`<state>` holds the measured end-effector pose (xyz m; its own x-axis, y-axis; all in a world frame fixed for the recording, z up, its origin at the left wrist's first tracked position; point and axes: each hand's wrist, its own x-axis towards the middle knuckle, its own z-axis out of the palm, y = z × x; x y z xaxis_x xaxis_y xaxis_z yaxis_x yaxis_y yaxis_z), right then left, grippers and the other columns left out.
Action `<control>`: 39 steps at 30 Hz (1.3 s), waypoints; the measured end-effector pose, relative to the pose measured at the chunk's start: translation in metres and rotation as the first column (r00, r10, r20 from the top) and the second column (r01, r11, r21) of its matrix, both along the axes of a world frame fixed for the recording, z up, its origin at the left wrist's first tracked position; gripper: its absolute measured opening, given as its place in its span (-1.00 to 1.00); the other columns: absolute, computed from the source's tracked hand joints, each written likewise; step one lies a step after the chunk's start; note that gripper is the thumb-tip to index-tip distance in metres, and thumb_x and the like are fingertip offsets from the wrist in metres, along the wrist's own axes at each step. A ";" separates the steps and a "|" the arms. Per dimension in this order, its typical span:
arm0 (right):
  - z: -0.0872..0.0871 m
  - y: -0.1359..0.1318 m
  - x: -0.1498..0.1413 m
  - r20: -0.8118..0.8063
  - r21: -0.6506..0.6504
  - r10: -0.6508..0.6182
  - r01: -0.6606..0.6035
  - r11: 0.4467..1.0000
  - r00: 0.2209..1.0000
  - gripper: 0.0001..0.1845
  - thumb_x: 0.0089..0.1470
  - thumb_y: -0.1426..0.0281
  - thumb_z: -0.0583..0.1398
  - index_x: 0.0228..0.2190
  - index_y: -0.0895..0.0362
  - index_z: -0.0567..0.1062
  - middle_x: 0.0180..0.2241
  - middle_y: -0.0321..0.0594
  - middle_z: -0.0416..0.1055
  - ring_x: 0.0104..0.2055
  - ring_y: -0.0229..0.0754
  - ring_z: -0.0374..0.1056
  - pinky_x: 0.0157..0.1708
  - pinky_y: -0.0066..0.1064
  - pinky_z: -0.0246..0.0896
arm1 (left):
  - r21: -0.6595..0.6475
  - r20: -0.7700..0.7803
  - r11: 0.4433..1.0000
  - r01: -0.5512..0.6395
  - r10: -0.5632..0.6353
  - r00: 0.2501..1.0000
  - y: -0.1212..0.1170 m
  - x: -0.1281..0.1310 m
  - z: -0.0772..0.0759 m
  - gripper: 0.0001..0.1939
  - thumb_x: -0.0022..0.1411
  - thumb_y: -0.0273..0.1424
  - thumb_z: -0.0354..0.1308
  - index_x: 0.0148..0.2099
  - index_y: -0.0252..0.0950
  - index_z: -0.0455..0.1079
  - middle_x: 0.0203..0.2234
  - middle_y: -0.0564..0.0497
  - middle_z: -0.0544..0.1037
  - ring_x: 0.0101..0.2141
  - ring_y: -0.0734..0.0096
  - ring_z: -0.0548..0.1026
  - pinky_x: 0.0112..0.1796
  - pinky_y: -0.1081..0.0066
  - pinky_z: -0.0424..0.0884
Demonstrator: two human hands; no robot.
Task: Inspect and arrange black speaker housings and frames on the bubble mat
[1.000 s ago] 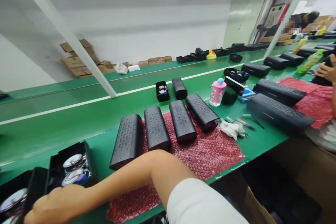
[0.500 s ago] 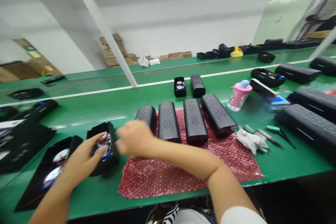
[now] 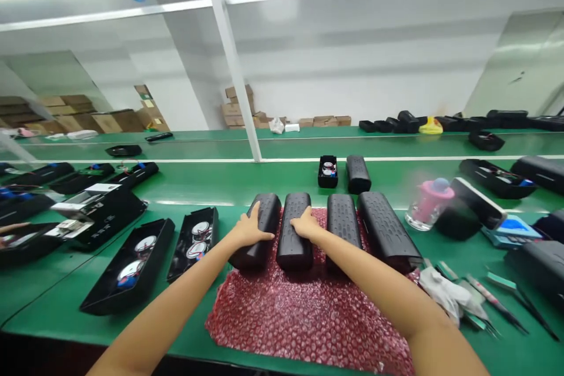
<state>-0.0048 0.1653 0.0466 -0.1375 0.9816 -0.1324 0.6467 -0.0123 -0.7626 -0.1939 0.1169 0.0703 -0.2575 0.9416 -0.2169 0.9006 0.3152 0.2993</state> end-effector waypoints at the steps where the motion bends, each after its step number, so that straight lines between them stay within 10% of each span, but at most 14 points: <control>1: 0.001 0.001 -0.003 -0.022 -0.016 0.000 0.000 1.000 1.000 -0.27 0.03 0.23 0.28 0.18 0.16 0.24 0.08 0.06 0.40 0.08 0.09 0.39 0.11 -0.05 0.23 | 0.001 0.030 1.000 -0.002 0.002 1.000 0.001 -0.007 0.000 0.30 -0.08 -0.02 0.37 0.47 -0.24 -0.36 0.24 -0.53 0.14 0.18 -0.41 0.31 0.10 -0.05 0.26; 6: -0.001 -0.007 -0.014 -0.147 -0.098 -0.071 0.057 0.994 0.987 -0.01 -0.15 0.23 0.39 0.23 0.19 0.12 0.21 0.19 0.24 0.25 0.13 0.23 0.19 -0.12 0.16 | 0.025 0.211 0.998 -0.053 0.047 0.976 0.004 -0.036 -0.004 0.17 -0.06 -0.15 0.35 0.46 -0.21 -0.23 0.25 -0.40 0.20 0.16 -0.22 0.37 0.10 0.08 0.30; 11: -0.007 -0.015 -0.020 -0.343 -0.268 -0.083 -0.013 0.963 0.936 -0.25 0.04 0.18 0.30 0.15 0.20 0.18 0.01 0.02 0.44 -0.10 -0.07 0.48 -0.13 -0.22 0.42 | 0.080 0.462 0.991 -0.104 0.055 0.885 0.005 -0.054 -0.011 0.12 -0.09 -0.26 0.37 0.43 -0.21 -0.14 0.26 -0.29 0.27 0.17 -0.10 0.36 0.12 0.12 0.29; 19: -0.001 -0.039 0.006 -0.341 -0.283 -0.101 0.000 0.959 0.934 0.09 -0.34 0.28 0.45 0.17 0.17 0.08 0.06 0.11 0.38 -0.03 0.05 0.44 -0.09 -0.16 0.41 | 0.015 0.865 0.972 -0.233 0.105 0.492 -0.050 -0.032 -0.012 0.12 -0.04 -0.18 0.32 0.39 -0.30 -0.28 0.13 -0.37 0.37 -0.14 0.07 0.58 -0.14 0.16 0.52; 26: -0.009 -0.096 0.031 -0.269 -0.302 -0.079 -0.006 0.953 0.960 0.32 -0.44 0.23 0.49 0.28 0.06 -0.01 0.13 0.04 0.34 0.15 0.12 0.33 0.16 -0.03 0.20 | -0.086 0.968 0.942 -0.324 0.155 0.195 -0.132 -0.002 -0.038 0.12 -0.05 -0.24 0.40 0.39 -0.07 -0.25 0.24 -0.21 0.27 0.08 0.03 0.46 0.04 0.15 0.43; 32: -0.014 -0.117 0.044 -0.418 -0.362 -0.109 -0.056 0.930 0.902 0.13 -0.30 0.20 0.37 0.28 0.01 0.04 0.23 -0.01 0.19 0.24 0.07 0.22 0.21 -0.06 0.17 | -0.076 0.925 0.948 -0.310 0.183 0.333 -0.148 -0.006 -0.047 0.09 -0.10 -0.18 0.33 0.40 -0.25 -0.11 0.34 -0.19 0.13 0.32 -0.10 0.10 0.28 0.08 0.09; 39: -0.019 -0.114 0.036 -0.572 -0.562 -0.350 -0.043 0.826 0.742 0.07 -0.40 0.23 0.36 0.17 0.04 0.10 0.20 -0.04 0.21 0.10 0.06 0.34 0.05 -0.15 0.33 | -0.167 0.924 0.905 -0.390 0.282 0.259 -0.134 -0.008 -0.037 0.10 -0.21 -0.27 0.37 0.33 -0.27 -0.08 0.26 -0.25 0.21 0.21 -0.09 0.28 0.16 0.12 0.28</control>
<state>0.0311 0.0511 0.0276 -0.2326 0.8008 -0.5520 -0.0298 -0.5731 -0.8189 -0.2016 -0.0171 0.0336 -0.2429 0.8485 -0.4701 -0.1538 0.4448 0.8823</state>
